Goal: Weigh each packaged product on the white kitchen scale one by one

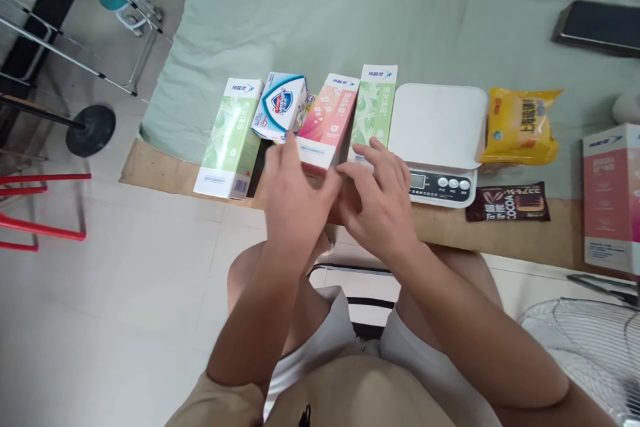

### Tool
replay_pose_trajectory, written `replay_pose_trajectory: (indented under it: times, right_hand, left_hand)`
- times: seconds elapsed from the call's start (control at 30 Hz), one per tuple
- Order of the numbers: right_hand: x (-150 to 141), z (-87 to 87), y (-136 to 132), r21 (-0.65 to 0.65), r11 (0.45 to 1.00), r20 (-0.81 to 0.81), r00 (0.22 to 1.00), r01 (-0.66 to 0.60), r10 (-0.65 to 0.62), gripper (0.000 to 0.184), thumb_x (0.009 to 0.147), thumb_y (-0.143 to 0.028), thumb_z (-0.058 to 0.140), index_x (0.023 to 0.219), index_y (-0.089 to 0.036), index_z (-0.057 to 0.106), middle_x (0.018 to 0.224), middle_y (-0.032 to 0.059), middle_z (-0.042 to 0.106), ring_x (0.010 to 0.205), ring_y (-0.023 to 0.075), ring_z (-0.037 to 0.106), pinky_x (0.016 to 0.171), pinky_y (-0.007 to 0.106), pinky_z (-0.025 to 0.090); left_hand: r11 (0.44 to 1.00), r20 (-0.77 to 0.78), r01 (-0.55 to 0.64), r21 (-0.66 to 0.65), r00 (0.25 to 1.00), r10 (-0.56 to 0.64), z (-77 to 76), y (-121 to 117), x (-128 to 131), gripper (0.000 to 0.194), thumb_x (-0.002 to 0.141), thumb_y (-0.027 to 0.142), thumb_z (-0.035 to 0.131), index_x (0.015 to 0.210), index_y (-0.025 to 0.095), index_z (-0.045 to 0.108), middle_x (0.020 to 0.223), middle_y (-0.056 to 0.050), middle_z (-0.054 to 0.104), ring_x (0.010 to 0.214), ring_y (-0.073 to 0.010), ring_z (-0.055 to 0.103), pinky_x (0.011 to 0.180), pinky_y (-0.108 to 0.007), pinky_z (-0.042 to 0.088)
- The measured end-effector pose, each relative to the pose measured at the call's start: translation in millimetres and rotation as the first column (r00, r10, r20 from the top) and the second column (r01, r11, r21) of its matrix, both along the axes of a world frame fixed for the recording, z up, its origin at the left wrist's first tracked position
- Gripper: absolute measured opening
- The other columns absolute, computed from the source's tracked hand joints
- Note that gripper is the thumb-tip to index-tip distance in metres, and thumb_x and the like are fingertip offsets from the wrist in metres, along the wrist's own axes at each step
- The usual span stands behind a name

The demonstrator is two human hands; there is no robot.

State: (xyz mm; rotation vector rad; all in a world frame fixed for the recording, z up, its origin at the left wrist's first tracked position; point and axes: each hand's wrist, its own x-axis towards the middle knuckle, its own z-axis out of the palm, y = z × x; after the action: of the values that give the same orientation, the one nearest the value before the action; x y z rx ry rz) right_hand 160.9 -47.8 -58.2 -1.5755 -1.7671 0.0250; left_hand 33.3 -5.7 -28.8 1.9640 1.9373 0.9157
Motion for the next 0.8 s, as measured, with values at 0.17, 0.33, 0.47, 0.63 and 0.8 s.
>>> replay_pose_trajectory:
  times: [0.17, 0.33, 0.47, 0.63, 0.8]
  right_hand:
    - [11, 11.7, -6, 0.097, 0.994, -0.079, 0.995, -0.047, 0.055, 0.034, 0.092, -0.016, 0.052, 0.124, -0.024, 0.063, 0.14, 0.0137, 0.068, 0.143, 0.029, 0.059, 0.116, 0.047, 0.048]
    - [33, 20.3, -18, 0.126, 0.992, -0.125, 0.992, -0.008, 0.024, 0.063, 0.095, -0.021, 0.051, 0.157, -0.017, 0.036, 0.152, 0.0201, 0.06, 0.143, 0.0282, 0.059, 0.115, 0.046, 0.053]
    - [57, 10.9, -26, 0.026, 0.994, -0.084, 0.991, 0.111, -0.108, 0.072, 0.095, -0.019, 0.045, 0.165, -0.019, 0.023, 0.158, 0.0199, 0.056, 0.144, 0.0301, 0.058, 0.11, 0.047, 0.056]
    - [84, 1.1, -29, -0.096, 0.974, -0.064, 0.976, 0.203, -0.21, 0.077, 0.09, -0.017, 0.045, 0.164, -0.015, 0.024, 0.152, 0.0224, 0.06, 0.14, 0.0313, 0.06, 0.109, 0.054, 0.055]
    - [96, 7.1, -39, -0.103, 0.964, -0.059, 0.966, 0.247, -0.254, 0.066, 0.09, -0.017, 0.045, 0.155, -0.008, 0.037, 0.153, 0.0244, 0.058, 0.146, 0.0327, 0.054, 0.115, 0.054, 0.051]
  left_hand:
    - [0.975, 0.161, -0.06, 0.214, 0.987, 0.025, 26.8, -8, -5, 0.052, 0.082, 0.029, 0.073, 0.133, 0.027, 0.065, 0.112, -0.007, 0.065, 0.103, -0.0244, 0.07, 0.086, -0.04, 0.065]
    - [0.931, 0.145, 0.127, 0.343, 0.972, -0.186, 21.0, -18, 28, 0.053, 0.089, 0.043, 0.075, 0.138, 0.028, 0.062, 0.12, -0.008, 0.065, 0.113, -0.0246, 0.069, 0.086, -0.037, 0.066]
    - [0.911, 0.089, 0.285, 0.298, 0.942, -0.324, -3.2, -20, 70, 0.057, 0.09, 0.058, 0.075, 0.134, 0.022, 0.066, 0.113, -0.008, 0.068, 0.106, -0.0222, 0.071, 0.084, -0.032, 0.065]
    - [0.908, 0.069, 0.363, 0.21, 0.921, -0.384, -11.3, -20, 102, 0.039, 0.096, 0.044, 0.07, 0.128, 0.022, 0.07, 0.11, -0.006, 0.069, 0.102, -0.0195, 0.072, 0.088, -0.031, 0.063]
    - [0.92, 0.133, 0.386, 0.064, 0.911, -0.391, -11.3, -19, 110, 0.059, 0.086, 0.034, 0.075, 0.141, 0.022, 0.059, 0.14, -0.012, 0.065, 0.132, -0.0268, 0.065, 0.111, -0.04, 0.058]
